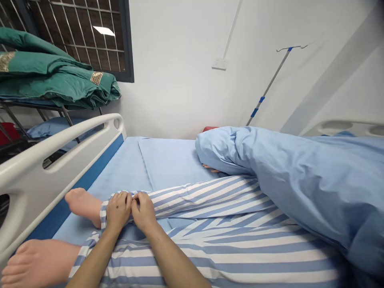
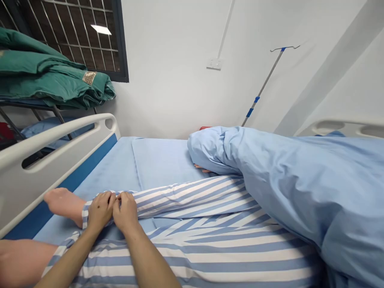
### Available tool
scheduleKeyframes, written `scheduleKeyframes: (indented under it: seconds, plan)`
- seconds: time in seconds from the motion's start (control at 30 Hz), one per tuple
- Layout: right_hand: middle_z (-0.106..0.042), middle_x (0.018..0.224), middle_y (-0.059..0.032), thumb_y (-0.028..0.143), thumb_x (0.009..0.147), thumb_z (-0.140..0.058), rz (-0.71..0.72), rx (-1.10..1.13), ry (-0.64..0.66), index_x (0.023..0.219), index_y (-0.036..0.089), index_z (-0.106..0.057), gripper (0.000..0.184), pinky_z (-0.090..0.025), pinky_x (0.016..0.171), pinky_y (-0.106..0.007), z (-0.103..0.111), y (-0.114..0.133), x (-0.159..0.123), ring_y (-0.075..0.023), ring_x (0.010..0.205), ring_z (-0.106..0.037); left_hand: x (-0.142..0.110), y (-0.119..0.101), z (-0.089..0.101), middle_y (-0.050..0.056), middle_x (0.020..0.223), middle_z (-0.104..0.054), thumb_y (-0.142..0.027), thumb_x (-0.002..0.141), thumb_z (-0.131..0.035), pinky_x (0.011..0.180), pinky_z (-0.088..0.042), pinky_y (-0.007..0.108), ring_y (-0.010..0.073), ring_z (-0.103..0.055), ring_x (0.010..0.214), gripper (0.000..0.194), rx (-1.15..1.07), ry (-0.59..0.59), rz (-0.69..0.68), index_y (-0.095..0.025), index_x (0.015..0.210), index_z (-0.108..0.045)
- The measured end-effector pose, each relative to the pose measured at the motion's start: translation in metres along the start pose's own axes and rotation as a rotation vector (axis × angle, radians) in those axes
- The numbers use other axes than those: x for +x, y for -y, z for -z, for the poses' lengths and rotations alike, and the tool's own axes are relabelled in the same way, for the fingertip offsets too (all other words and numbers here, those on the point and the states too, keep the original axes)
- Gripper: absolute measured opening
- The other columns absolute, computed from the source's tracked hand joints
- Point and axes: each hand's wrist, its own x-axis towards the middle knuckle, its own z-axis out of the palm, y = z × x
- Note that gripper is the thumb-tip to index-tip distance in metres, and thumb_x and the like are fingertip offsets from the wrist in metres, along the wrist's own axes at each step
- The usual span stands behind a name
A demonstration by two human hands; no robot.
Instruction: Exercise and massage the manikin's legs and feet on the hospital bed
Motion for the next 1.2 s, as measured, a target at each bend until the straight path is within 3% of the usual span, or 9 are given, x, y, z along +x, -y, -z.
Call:
scheduleKeyframes:
  seconds: [0.17, 0.53, 0.7, 0.87, 1.07, 1.2]
  plan:
    - [-0.058, 0.081, -0.0033, 0.013, 0.079, -0.040, -0.017, 0.002, -0.005, 0.079, 0.020, -0.052, 0.014, -0.041, 0.077, -0.029, -0.001, 0.001, 0.001, -0.0172, 0.082, -0.052, -0.004, 0.005, -0.009, 0.008, 0.078, -0.061, -0.027, 0.088, -0.027, 0.076, -0.034, 0.033, 0.0232, -0.051, 0.083, 0.030, 0.180, -0.064, 0.005, -0.022, 0.074, -0.053]
    - [-0.059, 0.076, 0.0002, 0.015, 0.074, -0.043, -0.078, 0.112, 0.015, 0.073, 0.019, -0.052, 0.010, -0.041, 0.073, -0.025, -0.001, -0.003, 0.001, -0.0130, 0.076, -0.053, -0.004, 0.003, -0.007, 0.006, 0.078, -0.062, -0.027, 0.088, -0.028, 0.073, -0.032, 0.032, 0.0215, -0.052, 0.083, 0.029, 0.121, -0.081, 0.006, -0.022, 0.073, -0.053]
    - [-0.057, 0.065, 0.0032, 0.030, 0.074, -0.051, -0.232, 0.153, 0.043, 0.068, 0.019, -0.052, 0.013, -0.039, 0.061, -0.021, 0.005, 0.011, 0.017, -0.0105, 0.062, -0.052, -0.005, 0.004, -0.007, 0.008, 0.083, -0.062, -0.030, 0.089, -0.026, 0.074, -0.032, 0.032, 0.0226, -0.052, 0.086, 0.032, 0.077, -0.049, 0.022, -0.020, 0.079, -0.055]
    - [-0.051, 0.055, 0.0040, 0.034, 0.080, -0.048, -0.070, -0.035, 0.105, 0.060, 0.018, -0.049, 0.026, -0.029, 0.054, -0.021, 0.012, 0.012, 0.038, -0.0091, 0.054, -0.044, -0.003, 0.004, -0.008, 0.009, 0.083, -0.063, -0.029, 0.090, -0.021, 0.075, -0.032, 0.032, 0.0214, -0.053, 0.086, 0.038, 0.042, -0.055, 0.044, -0.020, 0.081, -0.056]
    - [-0.041, 0.051, 0.0056, 0.032, 0.085, -0.043, -0.046, 0.025, 0.081, 0.056, 0.018, -0.042, 0.032, -0.027, 0.054, -0.021, 0.005, -0.013, 0.036, -0.0080, 0.052, -0.038, -0.002, -0.001, -0.006, 0.007, 0.078, -0.062, -0.032, 0.089, -0.026, 0.073, -0.033, 0.030, 0.0192, -0.053, 0.081, 0.034, 0.013, -0.090, 0.076, -0.021, 0.071, -0.053]
    - [-0.036, 0.050, 0.0061, 0.038, 0.086, -0.040, -0.043, 0.117, 0.065, 0.053, 0.018, -0.039, 0.038, -0.026, 0.052, -0.021, 0.007, -0.016, 0.037, -0.0082, 0.052, -0.034, 0.011, -0.015, 0.008, -0.001, 0.056, -0.048, -0.030, 0.083, -0.034, 0.059, -0.030, 0.026, 0.0124, -0.044, 0.060, 0.029, -0.268, -0.071, 0.187, -0.021, 0.056, -0.040]
